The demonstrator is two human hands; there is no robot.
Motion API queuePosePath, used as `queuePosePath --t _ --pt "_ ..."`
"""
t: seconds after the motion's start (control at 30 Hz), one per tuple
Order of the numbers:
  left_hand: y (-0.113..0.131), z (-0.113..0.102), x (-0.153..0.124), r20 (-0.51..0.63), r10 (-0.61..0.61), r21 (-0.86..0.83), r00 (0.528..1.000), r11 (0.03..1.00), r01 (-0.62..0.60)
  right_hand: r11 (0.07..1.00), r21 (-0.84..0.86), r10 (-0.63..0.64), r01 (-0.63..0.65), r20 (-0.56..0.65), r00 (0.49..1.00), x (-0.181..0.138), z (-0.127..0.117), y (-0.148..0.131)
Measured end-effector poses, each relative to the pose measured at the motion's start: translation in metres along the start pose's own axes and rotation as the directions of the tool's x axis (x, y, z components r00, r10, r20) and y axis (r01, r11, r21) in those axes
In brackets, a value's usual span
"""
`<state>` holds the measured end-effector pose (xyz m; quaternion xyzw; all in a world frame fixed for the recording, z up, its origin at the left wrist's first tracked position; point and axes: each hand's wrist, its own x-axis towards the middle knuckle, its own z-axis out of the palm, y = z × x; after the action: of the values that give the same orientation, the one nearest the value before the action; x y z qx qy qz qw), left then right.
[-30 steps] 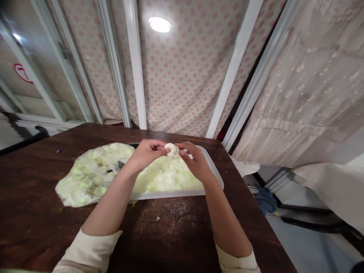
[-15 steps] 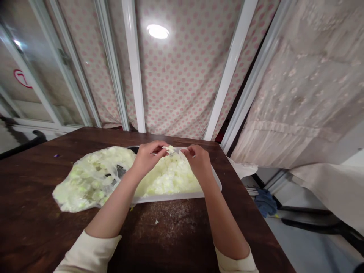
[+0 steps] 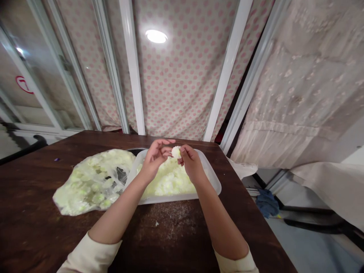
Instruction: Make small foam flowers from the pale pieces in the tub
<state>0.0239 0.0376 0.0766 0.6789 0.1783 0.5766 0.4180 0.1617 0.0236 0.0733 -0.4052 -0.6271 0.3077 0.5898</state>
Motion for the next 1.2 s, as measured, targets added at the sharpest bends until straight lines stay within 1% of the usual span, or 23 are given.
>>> queuePosePath --t 0.03,0.07,0.1,0.13,0.17,0.23,0.33,0.43,0.5,0.57,0.63,0.7,0.77,0.83,0.9,0.97,1.03,1.13,1.2 --pt "-0.001 0.002 0.001 0.003 -0.105 -0.118 0.995 0.988 0.104 0.997 -0.070 -0.032 0.030 -0.025 0.999 -0.001 0.000 -0.001" --pt "-0.001 0.003 0.001 0.036 -0.205 -0.197 0.978 0.958 0.208 0.988 -0.146 -0.060 0.053 -0.042 0.997 -0.002 0.000 -0.002" --pt "-0.002 0.005 0.001 0.085 -0.289 -0.229 0.954 0.926 0.301 0.974 -0.217 -0.082 0.069 -0.050 0.995 -0.004 0.001 -0.003" --pt "-0.002 0.007 0.002 0.126 -0.348 -0.225 0.929 0.902 0.368 0.957 -0.279 -0.098 0.080 -0.054 0.994 -0.005 0.001 -0.004" --pt "-0.003 0.008 0.001 0.147 -0.380 -0.202 0.913 0.892 0.404 0.938 -0.335 -0.114 0.089 -0.055 0.992 -0.007 0.002 -0.006" --pt "-0.005 0.011 0.001 0.132 -0.391 -0.142 0.911 0.902 0.408 0.882 -0.456 -0.160 0.117 -0.058 0.985 -0.009 0.003 -0.007" --pt "-0.006 0.013 0.000 0.102 -0.371 -0.079 0.923 0.922 0.379 0.758 -0.633 -0.263 0.157 -0.076 0.962 -0.008 -0.001 -0.006" --pt "-0.006 0.011 0.000 0.101 -0.380 -0.078 0.919 0.918 0.388 0.681 -0.725 -0.287 0.104 -0.133 0.949 -0.004 -0.008 -0.003" --pt "-0.006 0.009 0.000 0.092 -0.383 -0.064 0.919 0.919 0.389 0.667 -0.743 -0.258 0.052 -0.166 0.952 -0.002 -0.013 -0.002" --pt "-0.005 0.008 0.000 0.071 -0.374 -0.022 0.925 0.926 0.376 0.697 -0.716 -0.220 0.050 -0.146 0.965 -0.002 -0.014 -0.002" --pt "-0.005 0.008 0.000 0.031 -0.359 0.020 0.933 0.933 0.359 0.775 -0.622 -0.194 0.114 -0.063 0.979 -0.003 -0.013 -0.005" --pt "-0.006 0.008 0.000 0.002 -0.346 0.051 0.938 0.937 0.346 0.862 -0.482 -0.157 0.159 0.046 0.987 -0.005 -0.008 -0.006" --pt "-0.007 0.008 0.000 -0.012 -0.323 0.075 0.946 0.943 0.323 0.921 -0.366 -0.094 0.131 0.117 0.989 -0.006 -0.003 -0.006" --pt "-0.007 0.008 0.000 -0.020 -0.299 0.104 0.954 0.948 0.300 0.952 -0.295 -0.047 0.081 0.120 0.992 -0.006 0.001 -0.004" --pt "-0.006 0.008 0.000 -0.034 -0.288 0.128 0.957 0.948 0.290 0.966 -0.251 -0.048 0.070 0.092 0.995 -0.006 0.004 -0.002" --pt "-0.005 0.009 0.000 -0.045 -0.291 0.135 0.956 0.946 0.295 0.965 -0.247 -0.070 0.087 0.076 0.995 -0.006 0.005 -0.002" --pt "-0.004 0.010 0.000 -0.045 -0.297 0.103 0.954 0.948 0.300 0.946 -0.306 -0.095 0.107 0.052 0.994 -0.007 0.006 -0.003" --pt "-0.005 0.013 -0.002 0.041 -0.317 0.019 0.948 0.949 0.316 0.894 -0.437 -0.129 0.102 -0.032 0.991 -0.008 0.005 -0.005" --pt "-0.005 0.013 -0.002 0.107 -0.321 0.009 0.941 0.947 0.322 0.860 -0.502 -0.144 0.091 -0.068 0.987 -0.007 0.002 -0.006"
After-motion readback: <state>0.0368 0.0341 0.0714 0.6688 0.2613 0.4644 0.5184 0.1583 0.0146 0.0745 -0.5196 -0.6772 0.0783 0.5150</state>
